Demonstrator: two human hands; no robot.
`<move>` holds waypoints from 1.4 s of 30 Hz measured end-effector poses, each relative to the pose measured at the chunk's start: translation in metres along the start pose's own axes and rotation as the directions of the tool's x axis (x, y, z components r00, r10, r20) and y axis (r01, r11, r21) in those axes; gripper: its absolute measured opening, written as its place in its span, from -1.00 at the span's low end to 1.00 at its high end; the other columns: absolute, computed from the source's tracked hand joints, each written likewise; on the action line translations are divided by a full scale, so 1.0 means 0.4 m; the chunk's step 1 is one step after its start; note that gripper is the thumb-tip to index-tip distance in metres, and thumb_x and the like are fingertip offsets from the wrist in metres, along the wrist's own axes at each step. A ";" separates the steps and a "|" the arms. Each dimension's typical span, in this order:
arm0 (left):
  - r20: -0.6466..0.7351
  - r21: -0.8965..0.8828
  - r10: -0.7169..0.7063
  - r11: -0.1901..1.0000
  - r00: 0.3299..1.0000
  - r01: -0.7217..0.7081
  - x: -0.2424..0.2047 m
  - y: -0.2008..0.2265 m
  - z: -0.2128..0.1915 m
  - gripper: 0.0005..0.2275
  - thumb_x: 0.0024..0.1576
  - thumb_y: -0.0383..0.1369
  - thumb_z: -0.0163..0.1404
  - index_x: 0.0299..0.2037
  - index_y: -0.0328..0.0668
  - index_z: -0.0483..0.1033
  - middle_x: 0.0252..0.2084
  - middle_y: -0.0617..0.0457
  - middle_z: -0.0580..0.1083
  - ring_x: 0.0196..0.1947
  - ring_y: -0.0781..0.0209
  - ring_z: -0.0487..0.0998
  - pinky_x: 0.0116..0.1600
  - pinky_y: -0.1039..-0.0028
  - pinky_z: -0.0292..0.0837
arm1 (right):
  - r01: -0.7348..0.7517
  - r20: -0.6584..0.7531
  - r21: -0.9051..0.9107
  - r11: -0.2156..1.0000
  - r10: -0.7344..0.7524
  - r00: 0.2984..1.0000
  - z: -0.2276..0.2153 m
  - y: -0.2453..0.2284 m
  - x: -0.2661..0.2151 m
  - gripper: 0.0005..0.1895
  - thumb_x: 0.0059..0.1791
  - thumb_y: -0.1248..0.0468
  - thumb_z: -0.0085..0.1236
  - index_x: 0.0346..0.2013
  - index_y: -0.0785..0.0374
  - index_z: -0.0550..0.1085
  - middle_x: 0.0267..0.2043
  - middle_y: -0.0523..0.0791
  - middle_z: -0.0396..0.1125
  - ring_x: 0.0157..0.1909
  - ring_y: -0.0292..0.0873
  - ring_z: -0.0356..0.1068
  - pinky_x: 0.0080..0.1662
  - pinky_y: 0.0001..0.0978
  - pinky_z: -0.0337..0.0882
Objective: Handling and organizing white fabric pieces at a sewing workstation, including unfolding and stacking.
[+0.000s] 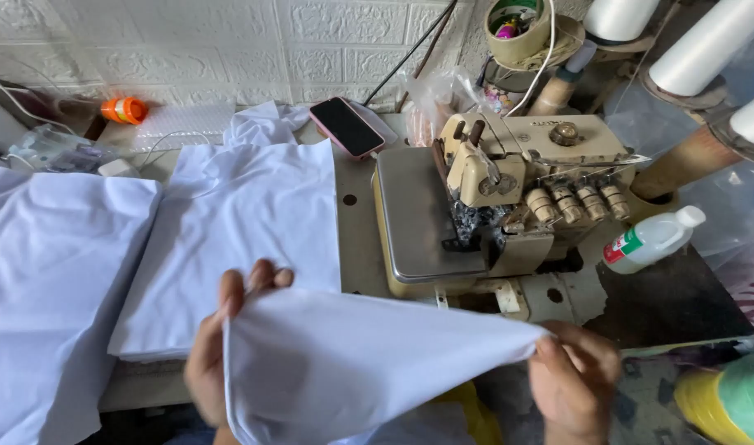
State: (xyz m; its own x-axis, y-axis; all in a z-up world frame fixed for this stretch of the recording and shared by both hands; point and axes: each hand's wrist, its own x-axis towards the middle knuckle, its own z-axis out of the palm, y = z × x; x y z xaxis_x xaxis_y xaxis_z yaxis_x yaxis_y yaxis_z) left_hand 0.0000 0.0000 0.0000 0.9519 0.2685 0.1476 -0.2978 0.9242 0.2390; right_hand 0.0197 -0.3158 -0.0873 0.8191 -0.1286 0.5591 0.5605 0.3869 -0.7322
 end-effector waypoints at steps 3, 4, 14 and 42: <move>0.292 0.176 0.149 0.962 0.945 -0.206 -0.044 0.029 0.050 -0.83 0.12 -0.34 -0.01 -0.42 -0.06 0.22 -0.21 0.03 0.22 -0.07 0.06 0.26 0.06 0.34 0.08 | -0.064 -0.125 -0.379 0.923 0.017 0.992 0.048 -0.113 0.008 -0.82 -0.13 0.40 0.21 -0.27 0.44 0.57 -0.29 0.10 0.52 -0.35 -0.07 0.55 -0.21 -0.38 0.56; 0.292 0.175 0.143 0.964 0.946 -0.200 -0.034 0.063 0.018 -0.83 0.12 -0.34 -0.01 -0.42 -0.06 0.22 -0.21 0.03 0.22 -0.07 0.06 0.26 0.06 0.34 0.08 | -0.064 -0.130 -0.383 0.922 0.015 0.991 0.062 -0.134 0.017 -0.82 -0.13 0.40 0.21 -0.27 0.44 0.57 -0.29 0.10 0.52 -0.35 -0.07 0.55 -0.21 -0.38 0.56; 0.767 0.641 0.055 -0.015 0.640 -0.767 -0.017 0.148 0.023 -0.86 0.16 -0.33 -0.08 -0.45 -0.06 0.41 -0.06 -0.01 0.33 -0.04 0.11 0.49 0.15 0.32 0.47 | -0.091 0.217 -0.405 0.910 0.193 0.957 -0.048 -0.110 0.135 -0.93 -0.16 0.42 0.27 -0.40 0.37 0.61 -0.45 0.00 0.56 -0.46 -0.21 0.54 -0.38 -0.55 0.51; 0.656 0.501 -0.311 -0.502 0.688 -0.705 0.086 -0.394 -0.115 -0.54 0.33 -0.27 -0.24 0.37 -0.42 0.28 0.40 -0.23 0.32 0.45 -0.10 0.23 0.47 0.11 0.03 | -0.423 -0.272 -0.766 0.483 0.352 0.895 0.034 0.095 0.102 -0.62 0.08 0.02 -0.07 -0.04 0.22 0.51 -0.29 -0.11 0.49 -0.31 -0.22 0.42 -0.28 -0.44 0.39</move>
State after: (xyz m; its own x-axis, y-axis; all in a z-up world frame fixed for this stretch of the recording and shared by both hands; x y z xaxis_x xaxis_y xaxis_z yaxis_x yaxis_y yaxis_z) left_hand 0.0830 -0.1237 -0.0768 0.6998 -0.2806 0.6569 -0.5578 -0.7891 0.2571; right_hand 0.0727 -0.2939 -0.0867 0.9641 -0.2275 0.1368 0.0179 -0.4582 -0.8887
